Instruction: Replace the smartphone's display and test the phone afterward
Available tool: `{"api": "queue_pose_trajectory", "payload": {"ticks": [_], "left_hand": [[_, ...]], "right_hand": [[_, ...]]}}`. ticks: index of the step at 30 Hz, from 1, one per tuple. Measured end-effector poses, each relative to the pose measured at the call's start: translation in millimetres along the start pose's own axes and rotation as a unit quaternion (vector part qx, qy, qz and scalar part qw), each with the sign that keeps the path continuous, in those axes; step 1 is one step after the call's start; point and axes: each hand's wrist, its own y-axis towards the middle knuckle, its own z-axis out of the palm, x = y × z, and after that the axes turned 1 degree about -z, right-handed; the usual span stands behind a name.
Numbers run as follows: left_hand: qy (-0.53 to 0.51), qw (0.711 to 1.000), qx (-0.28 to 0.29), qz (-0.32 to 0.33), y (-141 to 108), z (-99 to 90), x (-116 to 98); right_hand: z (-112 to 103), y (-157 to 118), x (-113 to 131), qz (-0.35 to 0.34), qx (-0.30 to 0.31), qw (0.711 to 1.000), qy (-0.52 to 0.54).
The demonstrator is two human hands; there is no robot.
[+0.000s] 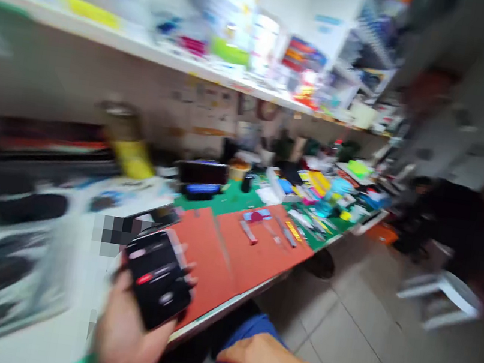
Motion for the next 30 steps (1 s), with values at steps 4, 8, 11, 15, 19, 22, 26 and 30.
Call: {"api": "queue_pose_trajectory", "payload": {"ticks": [4,8,11,15,19,22,26,30], "left_hand": [[-0.009,0.999,-0.01,0.032,-12,-23.3,-4],[-0.01,0.999,0.033,0.027,-8,-29.5,5],[-0.017,0.999,0.043,0.017,-10,-34.9,10],[-0.032,0.999,0.011,-0.001,-10,-39.8,17],[-0.035,0.999,0.01,0.016,-8,-40.1,22],[-0.029,0.999,0.019,0.013,-9,-40.0,23],[-0.024,1.0,0.017,-0.002,-11,-39.7,21],[0.014,0.998,0.055,-0.007,-14,-34.6,14]], "right_hand": [[-61,30,27,-0.035,-0.155,0.98,0.122],[-77,83,25,0.006,-0.283,0.941,0.183],[-76,121,20,0.056,-0.278,0.911,0.299],[-72,158,26,0.077,-0.161,0.873,0.454],[-72,172,40,0.091,-0.131,0.88,0.448],[-74,175,45,0.108,-0.137,0.884,0.434],[-74,169,36,0.082,-0.116,0.853,0.503],[-73,156,24,0.102,-0.1,0.778,0.612]]}}
